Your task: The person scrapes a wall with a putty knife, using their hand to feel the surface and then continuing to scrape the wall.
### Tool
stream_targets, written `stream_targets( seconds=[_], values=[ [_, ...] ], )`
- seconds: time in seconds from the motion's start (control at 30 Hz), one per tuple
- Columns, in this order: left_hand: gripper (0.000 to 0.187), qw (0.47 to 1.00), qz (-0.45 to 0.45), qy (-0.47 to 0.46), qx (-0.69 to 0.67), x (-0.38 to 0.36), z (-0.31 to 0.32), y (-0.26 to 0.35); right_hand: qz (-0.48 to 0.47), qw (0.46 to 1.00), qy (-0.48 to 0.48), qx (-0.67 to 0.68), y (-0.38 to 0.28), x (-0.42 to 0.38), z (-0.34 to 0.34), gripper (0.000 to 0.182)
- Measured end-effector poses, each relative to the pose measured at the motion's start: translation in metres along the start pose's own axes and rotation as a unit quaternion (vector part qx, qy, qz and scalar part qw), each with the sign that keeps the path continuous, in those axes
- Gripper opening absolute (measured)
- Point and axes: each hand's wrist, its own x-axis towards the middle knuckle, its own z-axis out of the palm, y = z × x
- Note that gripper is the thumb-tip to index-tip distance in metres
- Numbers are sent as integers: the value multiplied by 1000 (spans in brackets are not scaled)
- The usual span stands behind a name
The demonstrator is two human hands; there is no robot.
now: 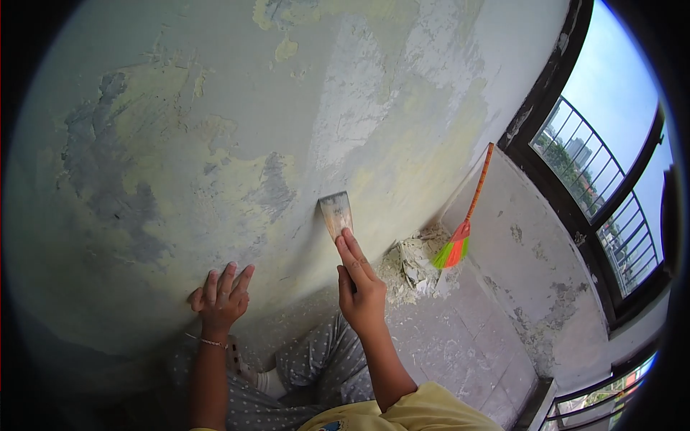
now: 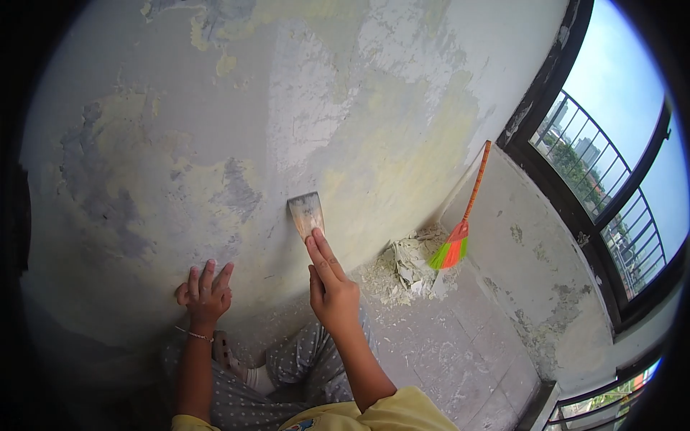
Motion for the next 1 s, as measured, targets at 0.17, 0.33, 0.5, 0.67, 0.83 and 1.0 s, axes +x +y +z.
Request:
stream_targets(
  seconds=[0.17,0.33,0.5,0.67,0.83,1.0],
  values=[
    [47,1000,5,3,-4,3,3,2,22,999,5,44,6,-15,14,51],
    [48,1000,11,-12,15,-4,4,2,3,997,53,53,4,24,5,51],
    [47,1000,10,2,25,-2,5,4,-28,994,97,37,-6,60,-8,51],
    [45,999,16,10,26,0,8,5,-6,999,26,34,14,3,14,48],
    [41,999,27,15,24,-3,7,3,10,999,1,36,7,0,3,50],
    [42,1000,24,14,16,1,4,3,5,999,27,32,13,-4,23,48]
  ],
)
